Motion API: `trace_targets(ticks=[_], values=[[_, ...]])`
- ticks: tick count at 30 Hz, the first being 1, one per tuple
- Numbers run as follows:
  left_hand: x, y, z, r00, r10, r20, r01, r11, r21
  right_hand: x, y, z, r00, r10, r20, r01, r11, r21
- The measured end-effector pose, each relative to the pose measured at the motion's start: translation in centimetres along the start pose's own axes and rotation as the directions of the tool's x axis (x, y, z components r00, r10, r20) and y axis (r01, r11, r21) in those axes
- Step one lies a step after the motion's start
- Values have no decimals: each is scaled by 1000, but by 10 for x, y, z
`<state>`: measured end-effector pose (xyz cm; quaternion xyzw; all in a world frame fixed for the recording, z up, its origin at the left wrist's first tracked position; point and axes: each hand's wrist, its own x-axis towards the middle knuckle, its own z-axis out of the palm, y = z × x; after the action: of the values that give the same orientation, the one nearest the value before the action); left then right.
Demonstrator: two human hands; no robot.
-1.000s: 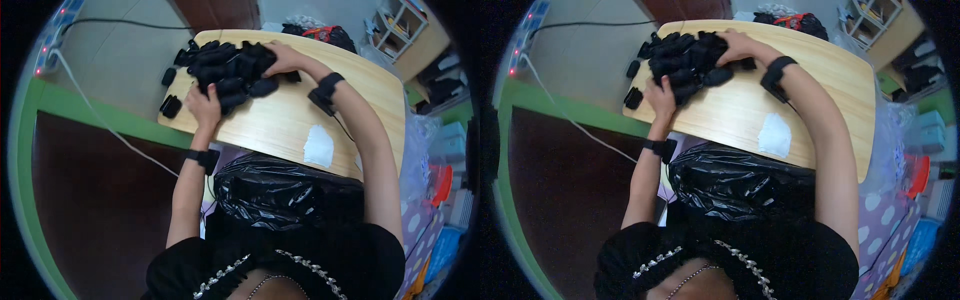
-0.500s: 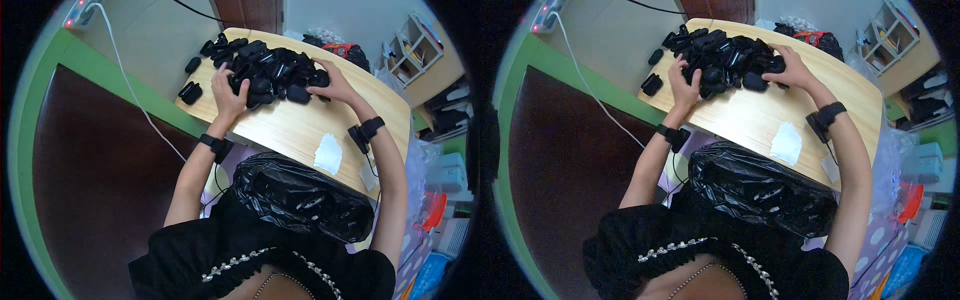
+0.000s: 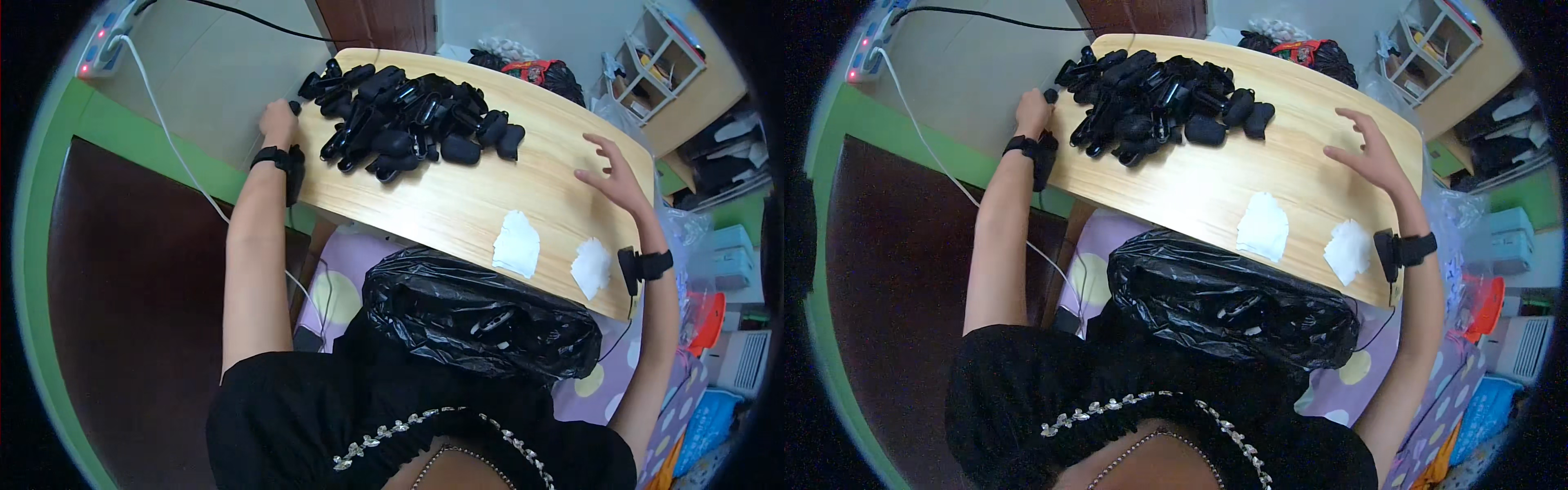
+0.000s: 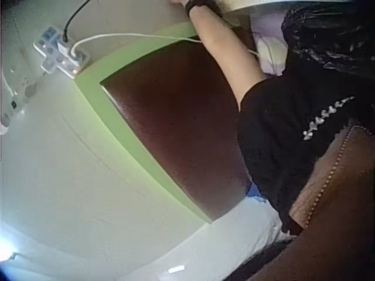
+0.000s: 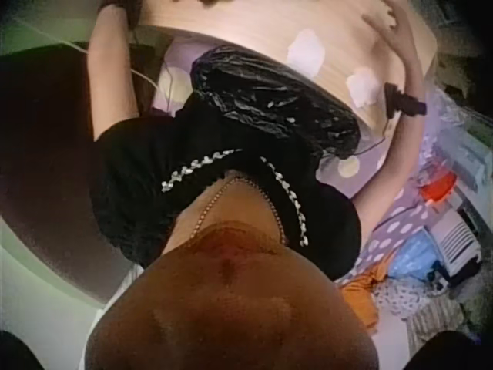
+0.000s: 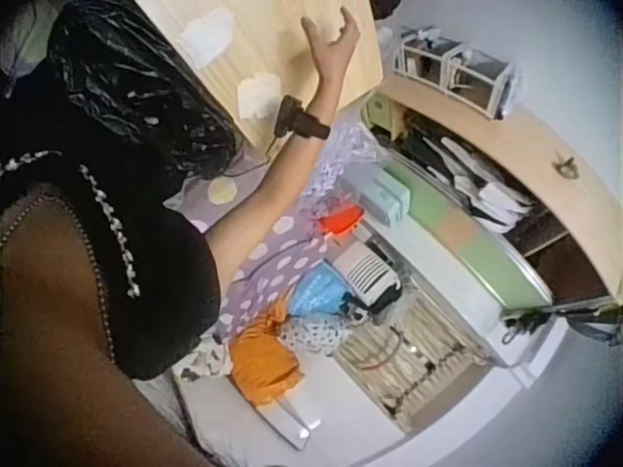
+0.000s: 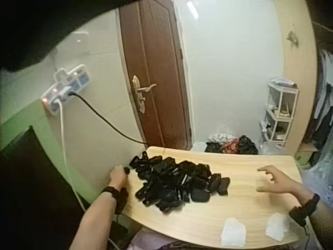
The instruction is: Wiping and inspecting black earbud cases with white wipes.
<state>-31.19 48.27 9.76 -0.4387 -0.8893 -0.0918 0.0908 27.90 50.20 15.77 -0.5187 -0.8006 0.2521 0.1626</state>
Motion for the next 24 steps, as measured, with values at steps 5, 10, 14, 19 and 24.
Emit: trace_targets(ticks=[5,10,14,19,24], values=[[3,-10,-12,904,427,-13,-408,871,273,-24,47,-5,997,-72,-4,72,995,-72],[-8,15,-80,940,167,-297,-124,980,158,-68,140,-9,815,449,-366,-553,790,-263],[-46,27,-122,912,63,-406,-49,998,44,-115,196,9,731,576,-365,-561,812,158],[-143,37,-139,827,44,-560,-381,777,-502,-118,171,20,730,619,-290,-492,770,407],[-225,80,-128,902,111,-418,-403,567,-719,-121,172,21,734,568,-373,-524,822,222]])
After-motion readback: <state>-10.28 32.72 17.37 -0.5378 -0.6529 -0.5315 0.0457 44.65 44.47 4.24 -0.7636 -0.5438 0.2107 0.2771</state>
